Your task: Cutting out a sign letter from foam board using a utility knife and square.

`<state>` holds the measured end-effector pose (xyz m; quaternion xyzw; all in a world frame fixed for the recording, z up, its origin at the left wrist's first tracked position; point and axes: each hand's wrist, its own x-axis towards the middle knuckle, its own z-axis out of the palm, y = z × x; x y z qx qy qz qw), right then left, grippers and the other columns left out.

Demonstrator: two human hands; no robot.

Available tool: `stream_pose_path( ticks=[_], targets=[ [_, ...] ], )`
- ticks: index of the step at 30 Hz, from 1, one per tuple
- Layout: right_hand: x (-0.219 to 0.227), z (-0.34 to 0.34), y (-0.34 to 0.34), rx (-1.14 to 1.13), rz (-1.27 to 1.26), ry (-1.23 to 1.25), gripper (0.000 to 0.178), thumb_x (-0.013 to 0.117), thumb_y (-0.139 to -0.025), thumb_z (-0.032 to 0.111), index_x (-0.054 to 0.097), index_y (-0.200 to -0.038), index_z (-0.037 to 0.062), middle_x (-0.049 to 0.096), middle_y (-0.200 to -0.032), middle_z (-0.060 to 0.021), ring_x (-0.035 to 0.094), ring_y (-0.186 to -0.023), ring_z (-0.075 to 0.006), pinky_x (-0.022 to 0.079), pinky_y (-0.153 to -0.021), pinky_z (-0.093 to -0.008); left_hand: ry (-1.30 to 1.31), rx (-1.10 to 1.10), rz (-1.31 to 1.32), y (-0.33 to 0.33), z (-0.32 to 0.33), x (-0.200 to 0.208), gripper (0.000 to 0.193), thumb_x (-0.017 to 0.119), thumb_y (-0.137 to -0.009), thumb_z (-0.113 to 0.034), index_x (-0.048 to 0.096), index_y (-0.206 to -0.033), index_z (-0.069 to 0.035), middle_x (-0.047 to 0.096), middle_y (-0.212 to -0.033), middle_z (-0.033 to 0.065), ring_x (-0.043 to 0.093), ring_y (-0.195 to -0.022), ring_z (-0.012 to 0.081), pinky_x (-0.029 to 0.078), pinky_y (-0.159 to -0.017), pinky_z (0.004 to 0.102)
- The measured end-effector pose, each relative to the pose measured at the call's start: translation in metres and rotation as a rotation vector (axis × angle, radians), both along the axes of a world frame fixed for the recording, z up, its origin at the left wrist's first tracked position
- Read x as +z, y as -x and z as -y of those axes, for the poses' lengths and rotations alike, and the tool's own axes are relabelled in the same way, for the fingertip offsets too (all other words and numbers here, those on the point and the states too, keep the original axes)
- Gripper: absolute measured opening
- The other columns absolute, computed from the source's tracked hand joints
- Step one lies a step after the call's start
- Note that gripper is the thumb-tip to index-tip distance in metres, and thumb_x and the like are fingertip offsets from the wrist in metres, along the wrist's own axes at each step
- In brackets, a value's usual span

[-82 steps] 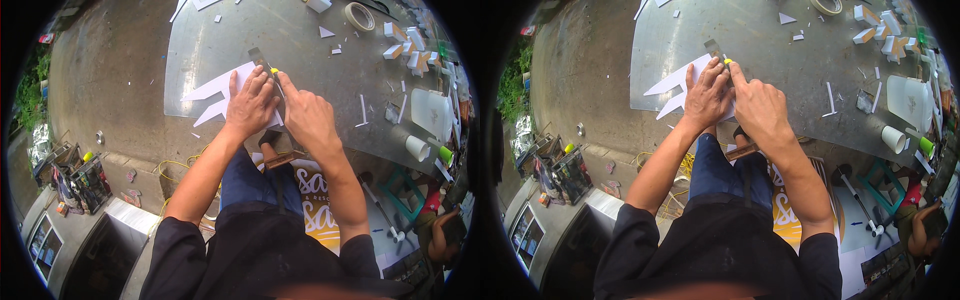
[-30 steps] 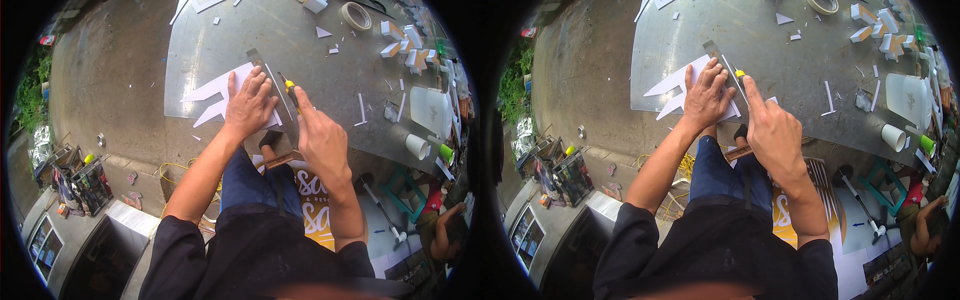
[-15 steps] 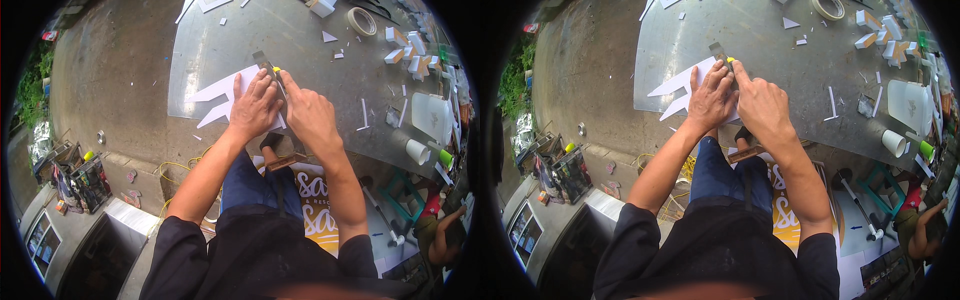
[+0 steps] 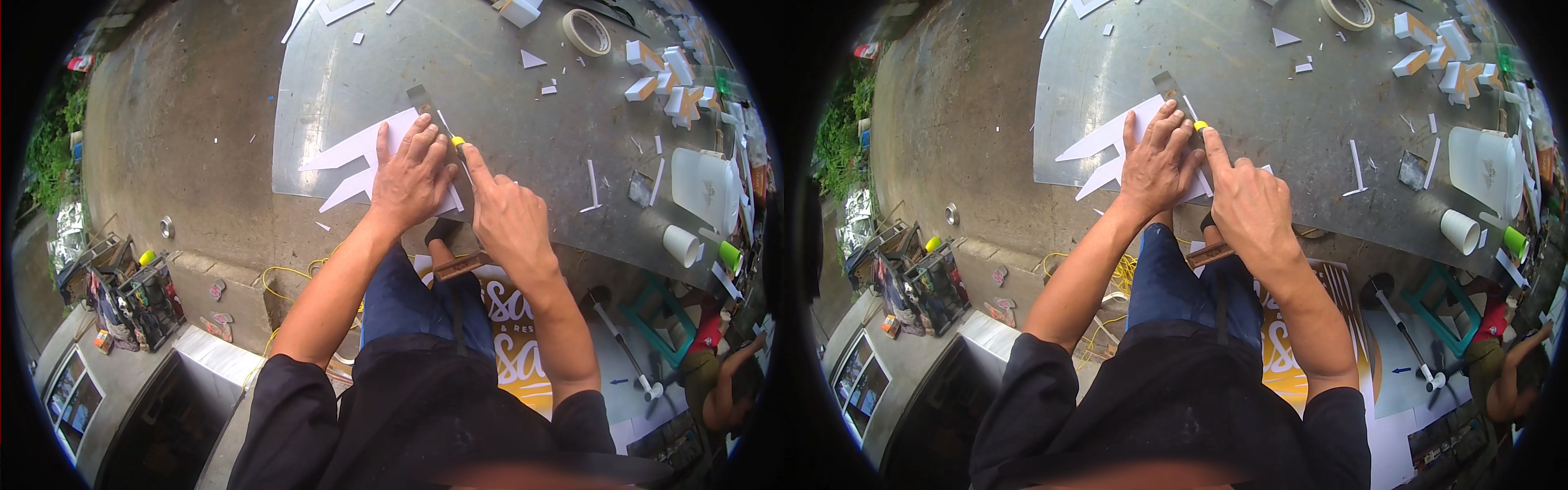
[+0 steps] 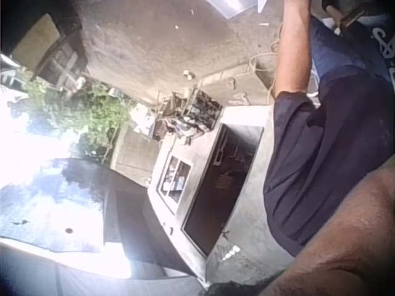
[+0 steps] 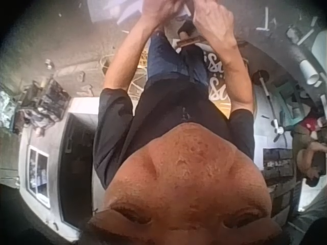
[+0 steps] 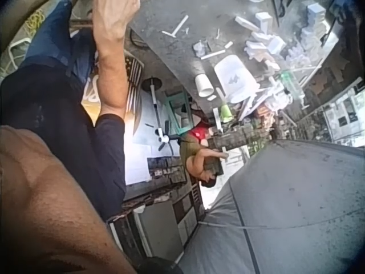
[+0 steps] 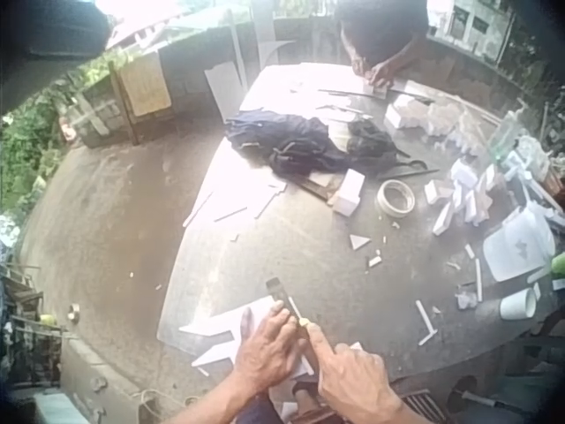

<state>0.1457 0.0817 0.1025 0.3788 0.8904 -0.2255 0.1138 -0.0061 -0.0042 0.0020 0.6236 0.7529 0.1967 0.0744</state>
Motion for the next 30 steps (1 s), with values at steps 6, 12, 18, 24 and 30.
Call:
stream_pose_path(
  ticks=[6,12,18,24,30],
  targets=[
    [0.008,0.009,-0.016,0.003,0.042,0.046,0.066,0.059,-0.090,0.008,0.043,-0.154,0.0102,0.069,-0.085,-0.0180,0.073,-0.073,-0.0364,0.060,-0.066,-0.0456,0.007,0.004,0.003,-0.001,-0.001,0.002,0.047,0.072,-0.090,-0.035,0.061,-0.129,-0.011,0.057,-0.138,0.0067,0.041,-0.147,0.0214,0.011,-0.123,0.0593],
    [0.013,0.022,-0.037,0.005,0.062,0.045,0.066,0.060,-0.091,0.009,0.043,-0.154,0.0108,0.068,-0.083,-0.0176,0.072,-0.071,-0.0354,0.059,-0.064,-0.0448,0.007,0.001,0.004,-0.001,-0.001,0.002,0.046,0.070,-0.091,-0.035,0.061,-0.129,-0.011,0.057,-0.138,0.0076,0.040,-0.147,0.0219,0.010,-0.123,0.0591],
    [0.016,0.023,-0.043,-0.065,0.018,0.061,0.055,0.057,-0.099,0.013,0.047,-0.153,0.0168,0.064,-0.075,-0.0178,0.068,-0.068,-0.0393,0.053,-0.061,-0.0503,0.004,-0.004,0.006,-0.001,0.001,0.002,0.046,0.068,-0.092,-0.036,0.060,-0.129,-0.009,0.056,-0.138,0.0076,0.040,-0.147,0.0219,0.012,-0.122,0.0615],
    [0.030,-0.010,-0.014,-0.119,-0.187,-0.010,0.056,0.058,-0.095,0.011,0.049,-0.151,0.0146,0.067,-0.078,-0.0200,0.070,-0.071,-0.0404,0.055,-0.063,-0.0518,0.006,-0.005,-0.003,-0.001,0.000,0.002,0.048,0.070,-0.091,-0.036,0.061,-0.130,-0.011,0.056,-0.138,0.0077,0.040,-0.147,0.0222,0.011,-0.123,0.0605],
    [-0.009,-0.036,0.022,-0.055,-0.139,0.004,0.057,0.063,-0.091,0.012,0.052,-0.148,0.0131,0.071,-0.082,-0.0205,0.072,-0.078,-0.0423,0.057,-0.067,-0.0516,0.003,-0.002,0.002,-0.001,0.001,0.000,0.049,0.070,-0.091,-0.036,0.060,-0.131,-0.011,0.056,-0.139,0.0069,0.040,-0.148,0.0221,0.012,-0.123,0.0604]
  ],
)
